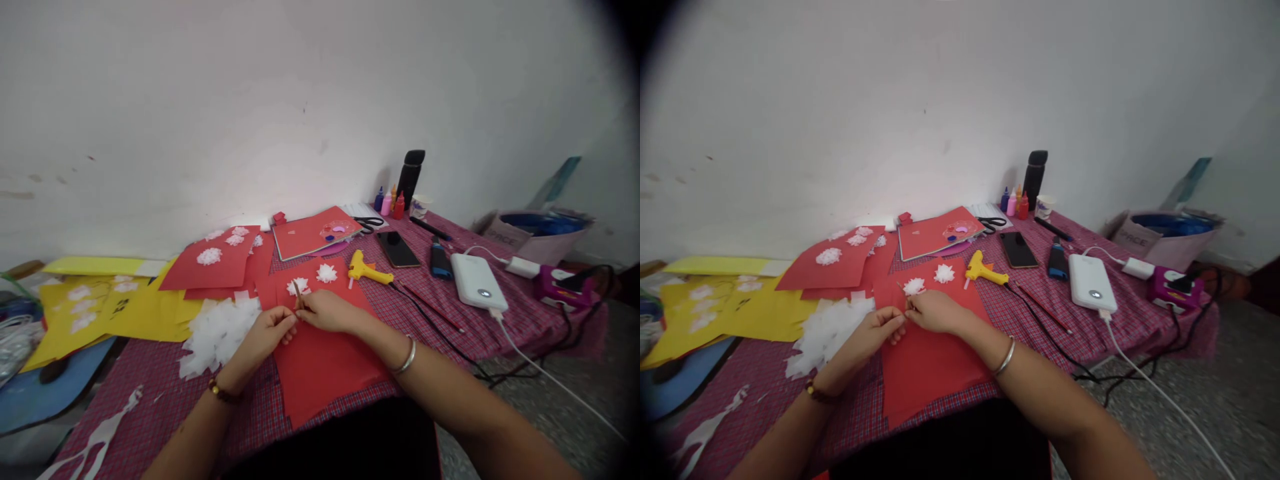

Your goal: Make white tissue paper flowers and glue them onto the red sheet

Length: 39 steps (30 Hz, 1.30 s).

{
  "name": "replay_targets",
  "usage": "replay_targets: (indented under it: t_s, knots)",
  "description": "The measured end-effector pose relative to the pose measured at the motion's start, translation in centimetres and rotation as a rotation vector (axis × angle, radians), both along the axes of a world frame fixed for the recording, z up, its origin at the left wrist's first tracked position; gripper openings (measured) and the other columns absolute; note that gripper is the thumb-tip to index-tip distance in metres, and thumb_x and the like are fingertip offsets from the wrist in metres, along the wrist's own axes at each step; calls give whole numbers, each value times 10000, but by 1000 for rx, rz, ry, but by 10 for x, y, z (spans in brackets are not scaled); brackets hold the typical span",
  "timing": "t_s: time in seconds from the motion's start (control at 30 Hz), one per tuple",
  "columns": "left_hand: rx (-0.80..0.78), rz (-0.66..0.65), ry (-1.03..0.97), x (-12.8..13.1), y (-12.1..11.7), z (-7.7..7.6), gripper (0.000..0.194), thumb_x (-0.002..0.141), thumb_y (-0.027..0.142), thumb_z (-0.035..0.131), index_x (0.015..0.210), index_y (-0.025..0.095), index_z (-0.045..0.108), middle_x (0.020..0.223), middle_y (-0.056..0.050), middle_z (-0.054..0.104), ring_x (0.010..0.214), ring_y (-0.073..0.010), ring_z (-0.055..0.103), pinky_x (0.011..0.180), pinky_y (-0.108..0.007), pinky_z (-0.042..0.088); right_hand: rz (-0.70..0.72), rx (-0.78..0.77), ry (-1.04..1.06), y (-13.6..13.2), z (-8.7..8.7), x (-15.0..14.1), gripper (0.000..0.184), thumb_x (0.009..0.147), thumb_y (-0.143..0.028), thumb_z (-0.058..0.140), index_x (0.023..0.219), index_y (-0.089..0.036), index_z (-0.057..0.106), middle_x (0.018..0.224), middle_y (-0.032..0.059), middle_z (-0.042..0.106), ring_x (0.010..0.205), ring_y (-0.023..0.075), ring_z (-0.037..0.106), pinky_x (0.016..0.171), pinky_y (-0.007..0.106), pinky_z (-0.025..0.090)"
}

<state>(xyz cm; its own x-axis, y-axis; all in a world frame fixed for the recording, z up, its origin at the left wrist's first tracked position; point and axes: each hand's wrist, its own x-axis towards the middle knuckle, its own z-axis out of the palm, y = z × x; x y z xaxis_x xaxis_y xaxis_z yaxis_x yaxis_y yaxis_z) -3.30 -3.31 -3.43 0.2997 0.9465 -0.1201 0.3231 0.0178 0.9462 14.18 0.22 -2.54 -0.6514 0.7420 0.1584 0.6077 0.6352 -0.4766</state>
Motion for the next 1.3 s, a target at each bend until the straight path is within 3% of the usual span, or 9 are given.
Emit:
replay_targets:
  t_s: [1.3]
  knots:
    - [85,-115,128,-2,-2,-1,208,818,317,474,696,159,533,626,11,535,558,-113,477,537,-233,372,35,44,-133,-8,8,-2,214,862,-217,434,858,-142,635,809,75,679,717,148,590,622,225,346]
